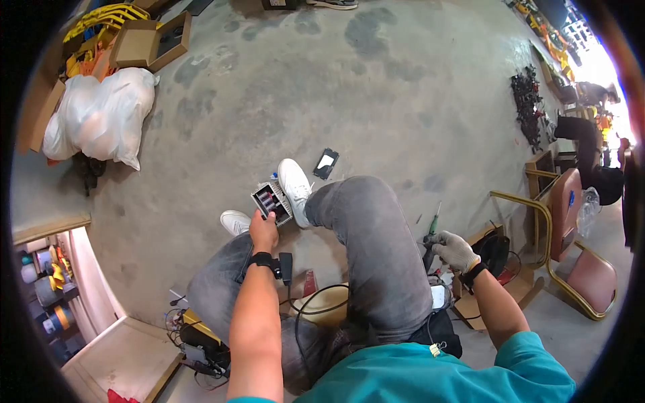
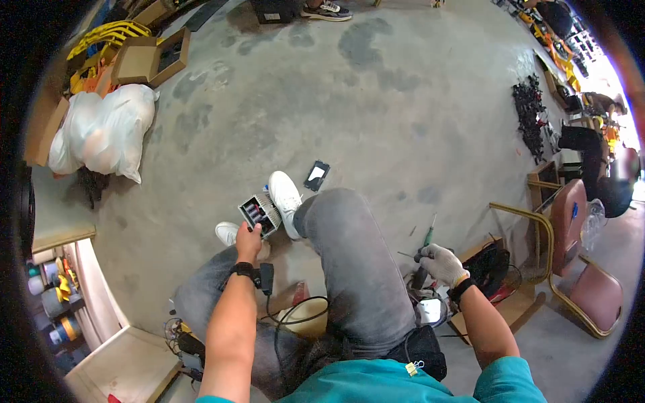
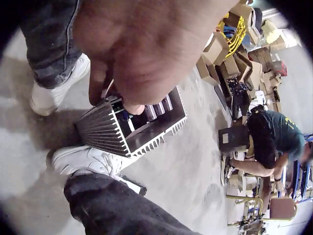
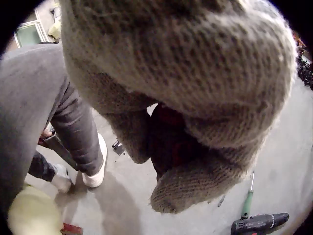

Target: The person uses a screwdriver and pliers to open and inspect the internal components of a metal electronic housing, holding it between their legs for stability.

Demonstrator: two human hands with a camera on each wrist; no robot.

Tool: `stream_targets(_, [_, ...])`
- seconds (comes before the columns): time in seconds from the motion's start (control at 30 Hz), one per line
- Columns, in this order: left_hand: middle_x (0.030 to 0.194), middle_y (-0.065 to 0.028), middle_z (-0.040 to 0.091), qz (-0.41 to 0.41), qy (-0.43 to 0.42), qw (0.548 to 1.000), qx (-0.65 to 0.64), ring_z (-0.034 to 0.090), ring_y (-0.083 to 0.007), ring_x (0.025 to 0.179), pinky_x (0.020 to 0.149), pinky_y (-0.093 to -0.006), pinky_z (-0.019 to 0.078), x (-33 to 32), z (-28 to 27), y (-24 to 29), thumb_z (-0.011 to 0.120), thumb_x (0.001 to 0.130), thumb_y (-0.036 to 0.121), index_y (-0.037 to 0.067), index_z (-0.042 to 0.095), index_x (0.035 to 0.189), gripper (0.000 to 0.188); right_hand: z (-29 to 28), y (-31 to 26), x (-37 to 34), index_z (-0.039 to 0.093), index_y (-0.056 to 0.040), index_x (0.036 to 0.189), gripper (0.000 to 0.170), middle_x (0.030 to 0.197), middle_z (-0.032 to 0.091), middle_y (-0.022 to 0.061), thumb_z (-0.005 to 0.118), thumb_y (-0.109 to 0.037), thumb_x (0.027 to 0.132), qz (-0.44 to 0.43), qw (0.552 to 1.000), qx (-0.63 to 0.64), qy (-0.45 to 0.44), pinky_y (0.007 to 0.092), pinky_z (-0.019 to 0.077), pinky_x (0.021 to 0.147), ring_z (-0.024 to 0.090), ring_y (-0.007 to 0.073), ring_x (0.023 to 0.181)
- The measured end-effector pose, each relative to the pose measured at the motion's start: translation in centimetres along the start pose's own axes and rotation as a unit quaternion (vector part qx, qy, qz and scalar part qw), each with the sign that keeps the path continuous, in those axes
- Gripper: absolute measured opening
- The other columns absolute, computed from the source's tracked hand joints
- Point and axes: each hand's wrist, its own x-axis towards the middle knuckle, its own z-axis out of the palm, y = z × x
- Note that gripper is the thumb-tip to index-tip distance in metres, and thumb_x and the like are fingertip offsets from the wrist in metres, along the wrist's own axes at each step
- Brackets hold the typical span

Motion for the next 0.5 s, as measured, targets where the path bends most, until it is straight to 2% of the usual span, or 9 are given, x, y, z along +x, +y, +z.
stream_targets(0.07, [0.106, -0.0236, 0.072, -0.007, -0.001, 0.999, 0.052, 0.067, -0.0440, 0.102, 0.088, -0.0484, 0.0511, -0.3, -0.2, 0.8, 0.071, 0.093, 0.021, 0.005, 0.064, 0.121, 0.033, 0.5, 1.9, 2.6, 0.069, -0.0013, 0.118, 0.032, 0.090, 0.073, 0.0076, 0.065, -0.018, 0.091, -0.016, 1.000, -0.014, 0.011, 0.0314, 0.0555, 0.065, 0.067, 0.0157, 0.069])
stream_targets(0.2, [0.108, -0.0262, 0.072, 0.023, 0.010, 0.996, 0.083, 0.067, -0.0458, 0.105, 0.091, -0.0488, 0.0507, -0.4, -0.8, -0.4, 0.070, 0.094, 0.025, 0.002, 0.064, 0.121, 0.036, 1.9, 1.8, 4.3, 0.071, -0.0020, 0.112, 0.027, 0.090, 0.074, 0.0094, 0.065, -0.019, 0.091, -0.062, 0.998, -0.019, 0.013, 0.0329, 0.0564, 0.068, 0.071, 0.0177, 0.075])
stream_targets(0.23, [0.108, -0.0268, 0.072, 0.033, -0.001, 0.998, 0.061, 0.067, -0.0467, 0.104, 0.090, -0.0488, 0.0512, -0.4, -1.0, -0.4, 0.070, 0.094, 0.027, 0.001, 0.063, 0.122, 0.038, 2.4, 2.5, 5.0, 0.069, -0.0014, 0.112, 0.028, 0.090, 0.075, 0.0101, 0.065, -0.019, 0.091, -0.059, 0.995, -0.079, 0.033, 0.0329, 0.0568, 0.072, 0.072, 0.0176, 0.080])
stream_targets(0.27, [0.108, -0.0268, 0.072, 0.028, -0.006, 0.998, 0.061, 0.067, -0.0467, 0.104, 0.090, -0.0488, 0.0512, -0.7, -0.9, -0.4, 0.070, 0.094, 0.027, 0.001, 0.063, 0.122, 0.038, 2.9, 3.0, 5.3, 0.069, -0.0014, 0.112, 0.028, 0.090, 0.075, 0.0101, 0.065, -0.019, 0.091, -0.053, 0.995, -0.082, 0.031, 0.0329, 0.0568, 0.072, 0.072, 0.0176, 0.080])
stream_targets(0.33, [0.108, -0.0269, 0.072, 0.030, -0.013, 0.998, 0.047, 0.067, -0.0471, 0.103, 0.089, -0.0494, 0.0515, -0.9, -0.7, 0.4, 0.070, 0.095, 0.027, 0.001, 0.062, 0.123, 0.039, 3.5, 1.8, 5.7, 0.066, -0.0005, 0.115, 0.027, 0.082, 0.068, 0.0073, 0.064, -0.017, 0.093, -0.059, 0.998, -0.019, -0.016, 0.0317, 0.0519, 0.061, 0.062, 0.0149, 0.064])
stream_targets(0.4, [0.108, -0.0272, 0.071, 0.015, -0.009, 0.999, 0.031, 0.067, -0.0468, 0.103, 0.088, -0.0504, 0.0514, -1.1, -0.4, 0.6, 0.069, 0.095, 0.026, 0.001, 0.062, 0.123, 0.039, 3.6, 1.3, 6.2, 0.066, -0.0009, 0.114, 0.026, 0.081, 0.067, 0.0069, 0.063, -0.017, 0.094, -0.047, 0.998, -0.051, -0.014, 0.0314, 0.0523, 0.062, 0.062, 0.0147, 0.064])
stream_targets(0.47, [0.108, -0.0272, 0.071, -0.005, 0.019, 0.999, 0.037, 0.067, -0.0463, 0.103, 0.088, -0.0508, 0.0515, -1.7, -0.8, 1.3, 0.069, 0.095, 0.026, 0.003, 0.063, 0.123, 0.037, 3.5, 1.8, 7.9, 0.066, -0.0021, 0.117, 0.035, 0.083, 0.071, 0.0130, 0.066, -0.027, 0.093, -0.072, 0.991, -0.112, -0.017, 0.0362, 0.0564, 0.065, 0.071, 0.0213, 0.071])
stream_targets(0.5, [0.108, -0.0263, 0.072, -0.013, 0.015, 0.999, 0.025, 0.068, -0.0461, 0.103, 0.088, -0.0500, 0.0521, -1.5, -1.0, 0.9, 0.069, 0.095, 0.027, 0.005, 0.063, 0.124, 0.036, 3.4, 1.3, 8.1, 0.066, -0.0021, 0.117, 0.035, 0.083, 0.071, 0.0130, 0.066, -0.027, 0.093, -0.071, 0.990, -0.118, -0.020, 0.0362, 0.0564, 0.065, 0.071, 0.0213, 0.071])
